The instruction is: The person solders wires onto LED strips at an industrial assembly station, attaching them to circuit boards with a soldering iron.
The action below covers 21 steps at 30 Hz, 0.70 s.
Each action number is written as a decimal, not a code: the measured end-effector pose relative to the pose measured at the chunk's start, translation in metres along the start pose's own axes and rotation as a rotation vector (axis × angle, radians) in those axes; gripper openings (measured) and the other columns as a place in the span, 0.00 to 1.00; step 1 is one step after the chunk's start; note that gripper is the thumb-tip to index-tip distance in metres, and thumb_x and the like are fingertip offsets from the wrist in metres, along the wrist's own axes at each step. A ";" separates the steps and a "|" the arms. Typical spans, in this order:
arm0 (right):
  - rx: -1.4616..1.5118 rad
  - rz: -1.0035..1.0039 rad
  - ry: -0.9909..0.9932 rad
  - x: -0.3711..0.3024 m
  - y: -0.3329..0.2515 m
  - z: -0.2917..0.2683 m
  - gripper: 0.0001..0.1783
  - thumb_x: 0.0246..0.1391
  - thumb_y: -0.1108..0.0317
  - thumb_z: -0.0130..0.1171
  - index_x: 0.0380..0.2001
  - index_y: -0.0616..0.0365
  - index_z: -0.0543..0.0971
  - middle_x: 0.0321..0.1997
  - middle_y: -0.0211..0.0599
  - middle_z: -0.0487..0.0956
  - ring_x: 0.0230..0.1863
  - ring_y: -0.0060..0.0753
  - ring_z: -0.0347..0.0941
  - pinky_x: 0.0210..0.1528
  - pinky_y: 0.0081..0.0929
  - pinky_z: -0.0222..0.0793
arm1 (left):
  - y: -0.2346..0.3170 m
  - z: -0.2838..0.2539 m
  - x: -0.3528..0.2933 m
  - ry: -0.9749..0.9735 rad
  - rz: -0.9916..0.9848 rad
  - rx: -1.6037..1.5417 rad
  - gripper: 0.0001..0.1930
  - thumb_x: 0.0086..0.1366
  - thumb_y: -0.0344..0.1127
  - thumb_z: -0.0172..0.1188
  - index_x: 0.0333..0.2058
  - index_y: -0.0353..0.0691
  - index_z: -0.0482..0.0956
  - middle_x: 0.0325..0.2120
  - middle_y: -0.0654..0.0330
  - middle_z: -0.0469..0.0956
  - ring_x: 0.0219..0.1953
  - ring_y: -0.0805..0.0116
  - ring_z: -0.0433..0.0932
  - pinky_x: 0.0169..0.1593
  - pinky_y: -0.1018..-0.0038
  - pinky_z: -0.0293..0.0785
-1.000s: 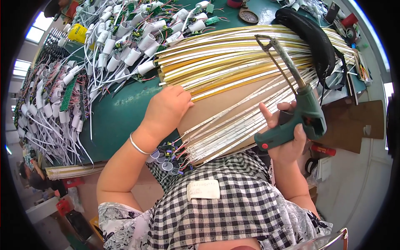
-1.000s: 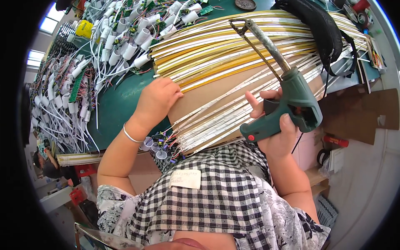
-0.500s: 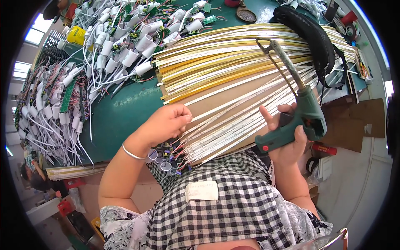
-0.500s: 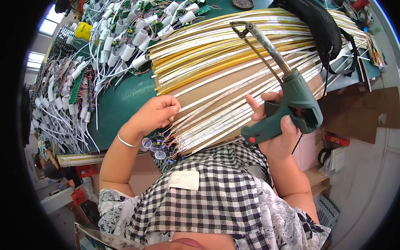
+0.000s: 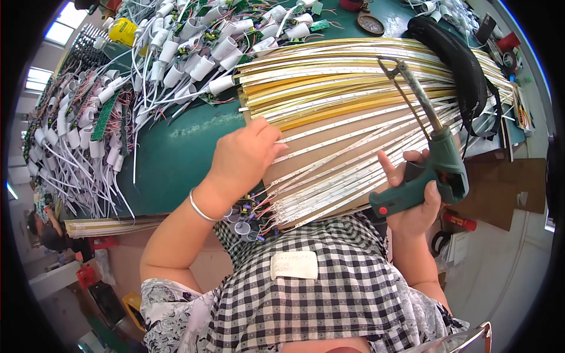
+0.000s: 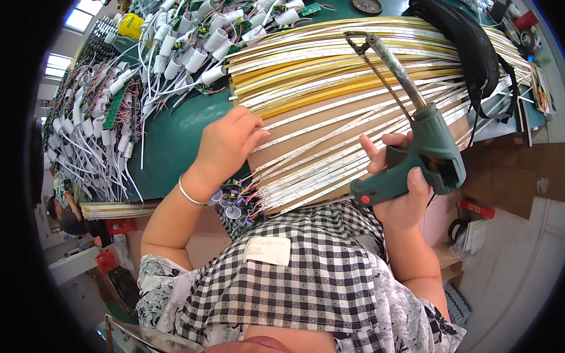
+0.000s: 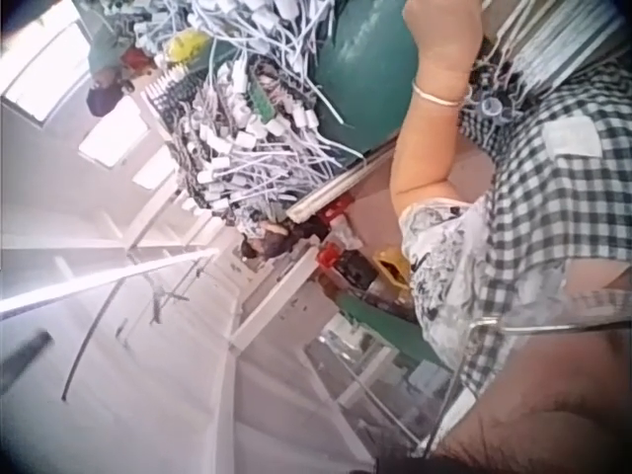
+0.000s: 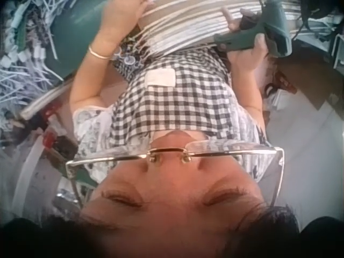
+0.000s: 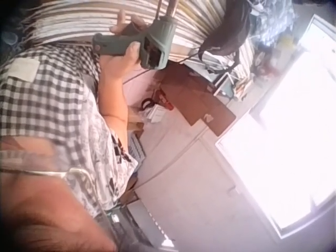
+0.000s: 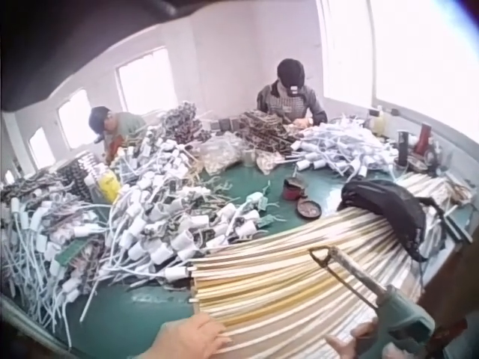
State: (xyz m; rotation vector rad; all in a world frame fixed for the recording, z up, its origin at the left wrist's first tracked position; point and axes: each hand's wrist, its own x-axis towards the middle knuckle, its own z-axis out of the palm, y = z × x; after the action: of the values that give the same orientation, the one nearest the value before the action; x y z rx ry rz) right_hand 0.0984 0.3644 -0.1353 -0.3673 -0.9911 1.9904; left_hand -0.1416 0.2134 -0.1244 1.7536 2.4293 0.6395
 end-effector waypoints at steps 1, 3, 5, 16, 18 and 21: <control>0.000 -0.003 -0.004 -0.001 -0.001 0.001 0.31 0.54 0.54 0.54 0.58 0.56 0.62 0.50 0.44 0.72 0.33 0.32 0.75 0.64 0.61 0.55 | -0.006 0.000 0.001 0.026 0.044 -0.027 0.07 0.55 0.34 0.64 0.27 0.41 0.75 0.27 0.59 0.73 0.27 0.56 0.76 0.29 0.66 0.73; 0.004 0.006 -0.007 -0.003 0.000 -0.003 0.31 0.55 0.54 0.53 0.58 0.56 0.62 0.51 0.43 0.71 0.33 0.32 0.75 0.65 0.61 0.54 | -0.010 0.003 -0.002 0.051 0.086 -0.054 0.06 0.55 0.33 0.64 0.27 0.41 0.75 0.27 0.59 0.73 0.28 0.56 0.75 0.30 0.66 0.73; 0.005 0.015 -0.011 -0.003 0.000 -0.005 0.31 0.56 0.54 0.53 0.59 0.56 0.62 0.51 0.43 0.71 0.33 0.32 0.75 0.65 0.61 0.53 | -0.011 0.008 -0.008 0.003 0.127 -0.092 0.06 0.54 0.31 0.64 0.27 0.41 0.75 0.26 0.58 0.72 0.29 0.55 0.75 0.32 0.66 0.73; 0.012 0.008 -0.040 -0.003 0.002 -0.003 0.27 0.58 0.56 0.50 0.57 0.57 0.62 0.52 0.42 0.71 0.30 0.29 0.70 0.67 0.62 0.49 | -0.016 -0.014 -0.011 0.072 -0.002 -0.124 0.05 0.56 0.31 0.62 0.31 0.40 0.76 0.27 0.58 0.73 0.29 0.57 0.75 0.32 0.66 0.73; 0.010 0.017 -0.031 -0.003 0.002 -0.005 0.27 0.58 0.56 0.49 0.57 0.57 0.62 0.52 0.42 0.71 0.31 0.29 0.70 0.67 0.62 0.49 | -0.023 -0.016 -0.005 0.133 -0.081 -0.139 0.07 0.55 0.33 0.63 0.31 0.40 0.75 0.28 0.58 0.74 0.31 0.55 0.76 0.33 0.65 0.74; 0.021 0.044 -0.021 -0.004 0.005 -0.004 0.27 0.58 0.56 0.49 0.57 0.57 0.62 0.52 0.42 0.71 0.31 0.29 0.69 0.66 0.61 0.50 | -0.023 -0.002 0.004 0.119 0.012 -0.132 0.08 0.55 0.31 0.63 0.32 0.38 0.76 0.28 0.58 0.74 0.31 0.60 0.76 0.35 0.68 0.73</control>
State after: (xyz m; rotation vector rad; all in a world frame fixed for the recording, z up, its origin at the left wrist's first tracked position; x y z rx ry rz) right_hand 0.1006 0.3616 -0.1419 -0.3594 -0.9821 2.0465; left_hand -0.1642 0.2107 -0.1304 1.7261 2.3903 0.9081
